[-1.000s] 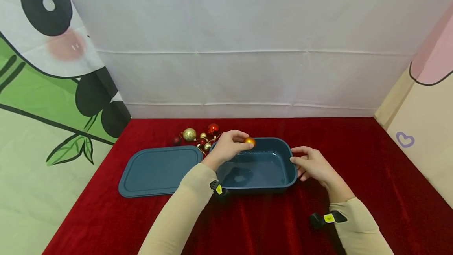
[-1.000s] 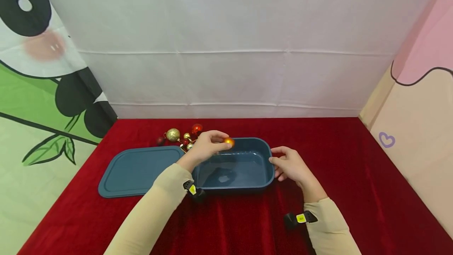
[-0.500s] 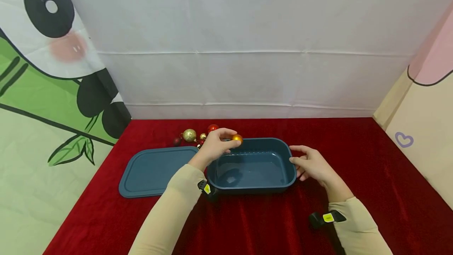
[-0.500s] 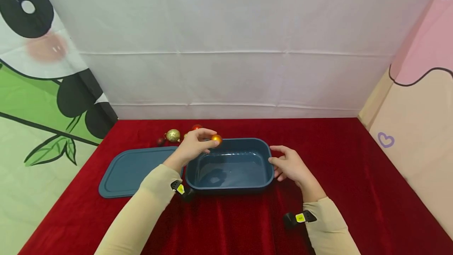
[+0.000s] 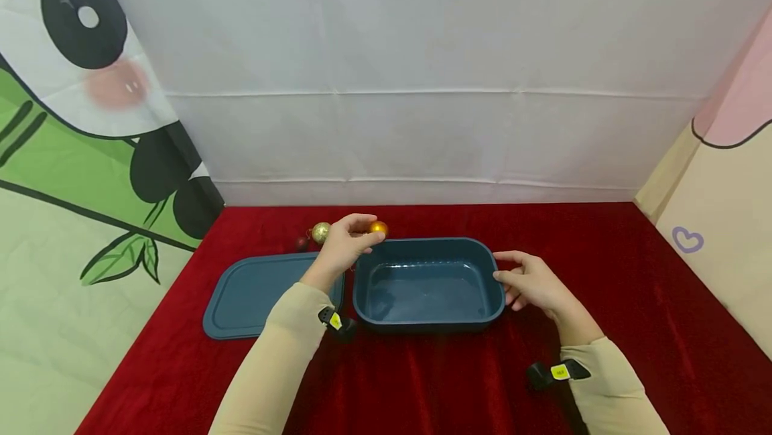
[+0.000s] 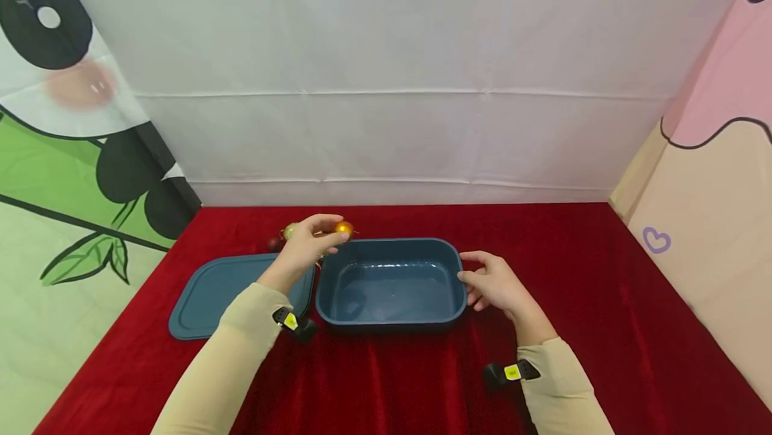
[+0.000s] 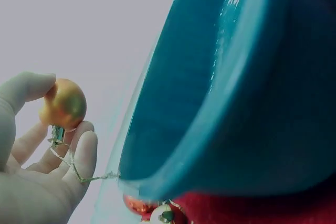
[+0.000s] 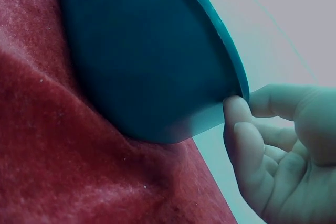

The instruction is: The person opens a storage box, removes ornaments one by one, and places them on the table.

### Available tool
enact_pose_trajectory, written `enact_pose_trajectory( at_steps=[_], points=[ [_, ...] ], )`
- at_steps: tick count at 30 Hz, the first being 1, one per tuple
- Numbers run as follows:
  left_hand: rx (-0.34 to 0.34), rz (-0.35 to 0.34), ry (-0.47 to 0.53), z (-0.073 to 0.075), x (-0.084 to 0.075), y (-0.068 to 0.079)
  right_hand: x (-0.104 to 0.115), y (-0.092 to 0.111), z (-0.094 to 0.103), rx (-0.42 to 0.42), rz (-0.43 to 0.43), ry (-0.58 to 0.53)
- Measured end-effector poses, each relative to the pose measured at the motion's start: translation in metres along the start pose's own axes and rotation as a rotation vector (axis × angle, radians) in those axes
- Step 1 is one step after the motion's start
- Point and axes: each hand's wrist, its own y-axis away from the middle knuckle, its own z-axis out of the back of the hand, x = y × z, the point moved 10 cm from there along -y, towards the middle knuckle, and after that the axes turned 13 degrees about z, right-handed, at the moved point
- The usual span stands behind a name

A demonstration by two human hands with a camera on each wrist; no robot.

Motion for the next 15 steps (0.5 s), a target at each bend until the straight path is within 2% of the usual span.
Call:
enact_pose_trajectory(
  at_steps=[8,15],
  points=[
    [-0.129,0.039,0.084,0.024,0.01,-0.009,-0.002,-0.008,0.006,0.03,0.004,0.02],
    [-0.213,0.052,0.079,0.034,0.013,-0.02,-0.003,-0.016,0.014,0.057,0.023,0.017]
  ],
)
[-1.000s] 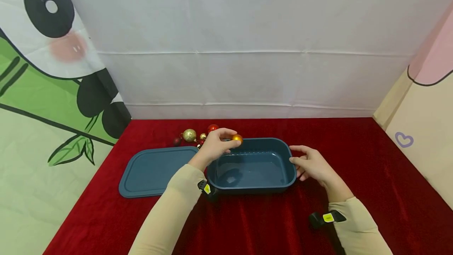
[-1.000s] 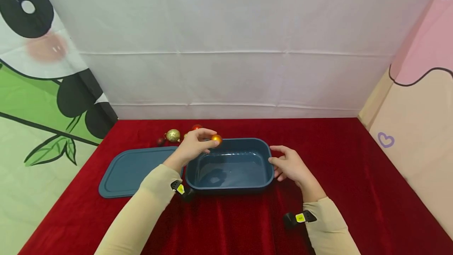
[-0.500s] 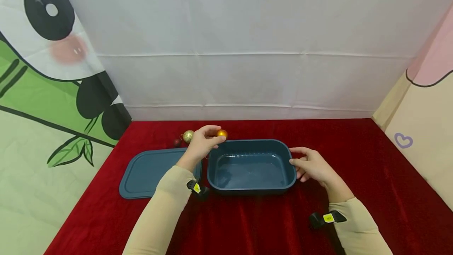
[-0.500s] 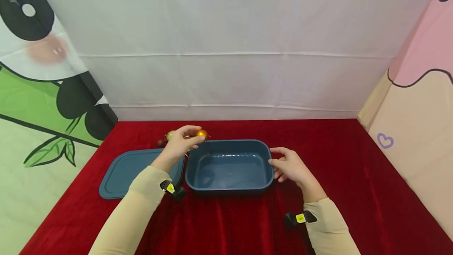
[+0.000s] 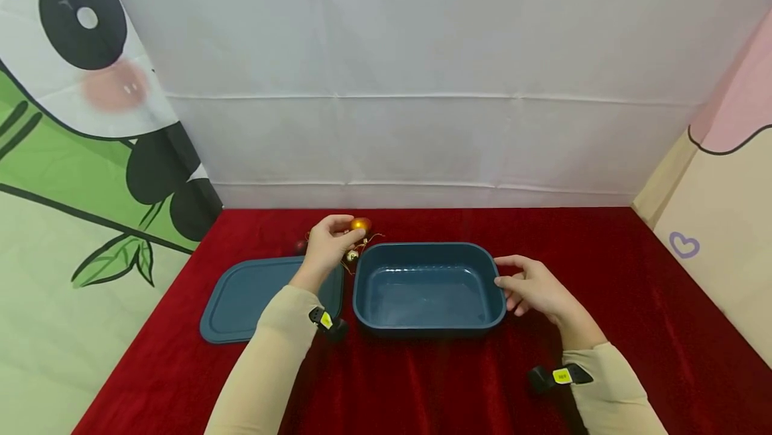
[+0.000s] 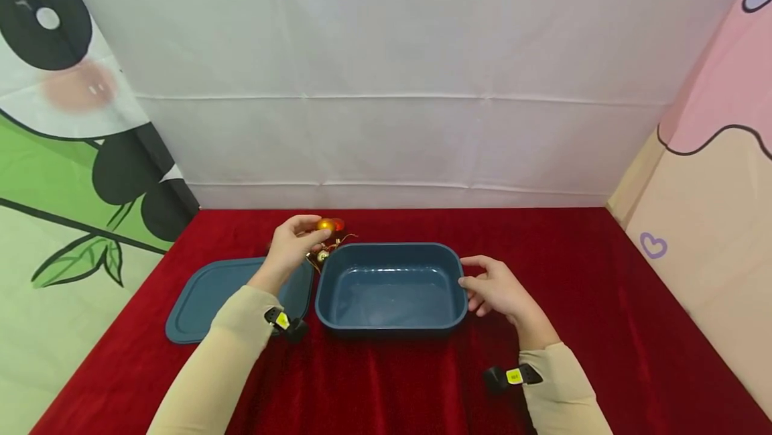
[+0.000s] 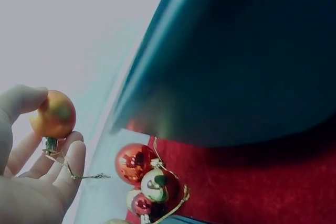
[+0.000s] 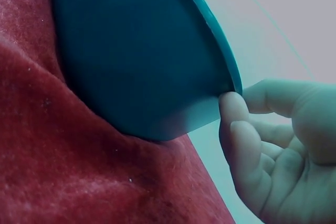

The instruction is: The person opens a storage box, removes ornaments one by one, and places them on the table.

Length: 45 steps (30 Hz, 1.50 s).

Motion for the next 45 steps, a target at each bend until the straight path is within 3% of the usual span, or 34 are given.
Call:
enact_pose_trajectory(
  at_steps=[5,21,41,45],
  points=[
    [-0.015,0.018,-0.03,0.002,0.007,-0.007,0.0,0.001,0.0,0.009,0.0,-0.006],
    [-0.082,-0.024,-0.257,0.004,0.026,-0.02,0.001,0.001,-0.001,0.012,-0.008,-0.006],
    [-0.083,-0.009,-0.293,-0.004,0.037,-0.027,0.0,0.0,-0.004,0.009,-0.033,-0.001],
    [-0.092,-0.043,-0.343,-0.006,0.035,-0.028,0.002,-0.001,-0.004,0.007,-0.031,-0.001]
  ],
)
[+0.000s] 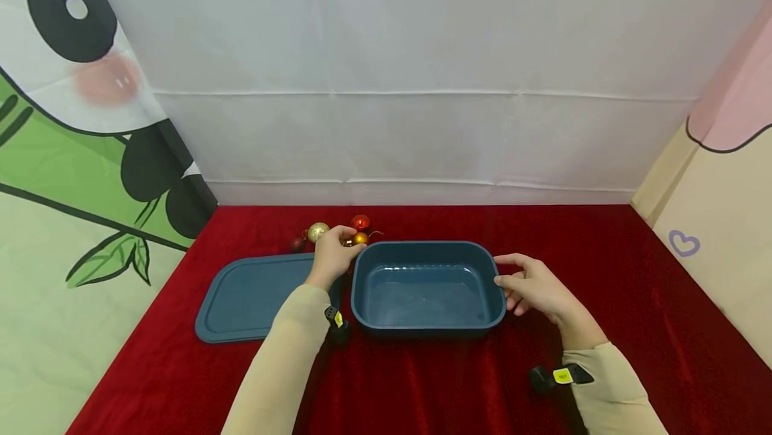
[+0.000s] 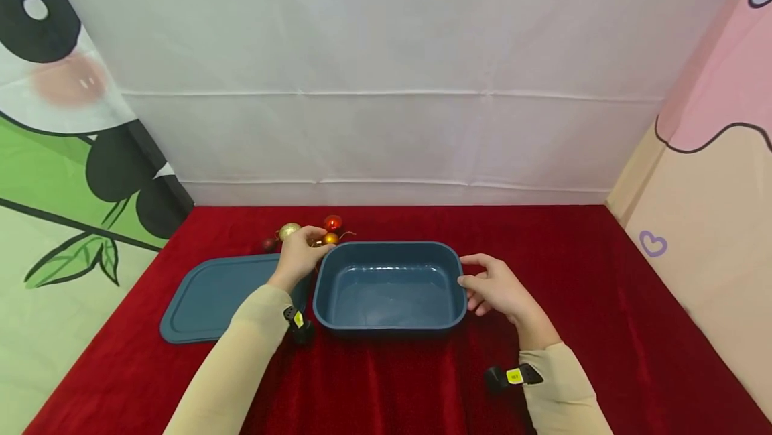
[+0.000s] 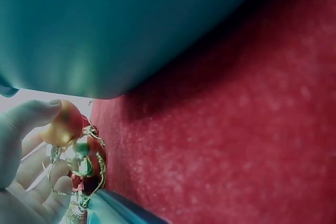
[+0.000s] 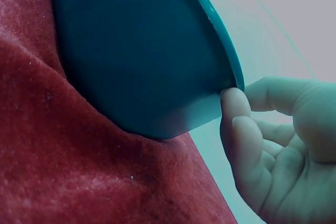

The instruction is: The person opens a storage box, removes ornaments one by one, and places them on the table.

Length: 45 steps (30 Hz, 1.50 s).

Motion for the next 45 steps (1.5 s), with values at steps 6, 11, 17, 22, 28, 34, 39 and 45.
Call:
enact_pose_trajectory(
  at_steps=[6,11,17,22,28,34,39,45],
  points=[
    [-0.062,-0.073,-0.129,0.002,-0.005,0.002,0.004,-0.001,-0.002,0.0,0.011,0.0],
    [-0.06,-0.079,-0.168,0.002,-0.003,0.001,0.004,-0.002,-0.003,-0.003,0.005,-0.002],
    [-0.075,-0.085,-0.179,0.006,0.001,0.002,0.003,-0.002,-0.002,-0.007,0.005,0.0],
    [-0.094,-0.089,-0.156,0.013,0.004,0.004,0.002,-0.002,-0.002,-0.004,-0.001,-0.002],
    [-0.087,-0.089,-0.098,0.021,0.007,0.012,0.002,-0.001,0.001,-0.009,0.009,0.017],
    [-0.076,-0.074,-0.082,0.03,0.01,0.018,0.001,-0.001,0.0,0.002,0.004,0.024],
    [-0.062,-0.074,-0.07,0.034,0.008,0.019,0.006,-0.004,0.003,-0.004,0.016,0.039],
    [-0.016,-0.046,-0.071,0.03,0.009,0.022,0.004,-0.003,0.001,0.0,0.005,0.035]
  ],
)
